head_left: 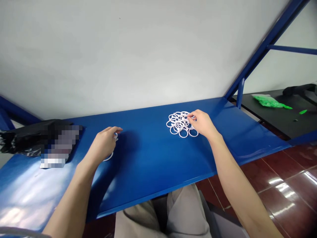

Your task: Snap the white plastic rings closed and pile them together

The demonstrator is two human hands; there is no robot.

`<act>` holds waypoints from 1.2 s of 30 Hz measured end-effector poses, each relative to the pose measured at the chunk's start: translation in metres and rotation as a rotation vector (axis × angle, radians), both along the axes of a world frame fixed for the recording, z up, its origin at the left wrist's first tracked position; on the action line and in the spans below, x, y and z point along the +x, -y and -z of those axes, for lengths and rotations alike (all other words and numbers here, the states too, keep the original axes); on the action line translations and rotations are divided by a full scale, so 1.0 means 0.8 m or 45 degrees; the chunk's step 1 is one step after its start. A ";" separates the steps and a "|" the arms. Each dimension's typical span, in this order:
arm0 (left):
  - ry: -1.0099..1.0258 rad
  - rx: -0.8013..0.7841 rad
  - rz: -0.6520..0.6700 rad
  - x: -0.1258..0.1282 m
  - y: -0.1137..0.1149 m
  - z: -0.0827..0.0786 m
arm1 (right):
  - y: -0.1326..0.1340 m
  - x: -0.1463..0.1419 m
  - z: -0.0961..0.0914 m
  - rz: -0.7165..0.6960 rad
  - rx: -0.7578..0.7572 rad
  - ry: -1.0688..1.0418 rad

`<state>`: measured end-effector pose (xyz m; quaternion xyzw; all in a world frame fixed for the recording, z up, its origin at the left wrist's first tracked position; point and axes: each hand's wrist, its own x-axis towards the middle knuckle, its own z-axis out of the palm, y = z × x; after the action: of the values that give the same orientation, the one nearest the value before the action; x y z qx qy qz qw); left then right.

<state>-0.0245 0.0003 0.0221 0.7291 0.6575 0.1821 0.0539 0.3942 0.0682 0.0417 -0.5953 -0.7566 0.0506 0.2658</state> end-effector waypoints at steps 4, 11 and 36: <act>0.015 0.063 0.115 0.013 0.002 -0.003 | 0.001 -0.004 -0.001 0.015 0.120 -0.021; -0.318 -0.037 0.024 0.004 0.008 -0.007 | 0.011 -0.034 0.004 -0.094 0.338 -0.096; 0.719 -0.048 0.109 0.120 0.041 -0.018 | 0.087 -0.148 0.032 -0.740 -0.163 -0.617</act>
<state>0.0714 -0.0328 0.0362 0.6756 0.5884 0.3632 0.2559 0.2762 -0.0010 0.0159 -0.3422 -0.8044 0.3101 0.3737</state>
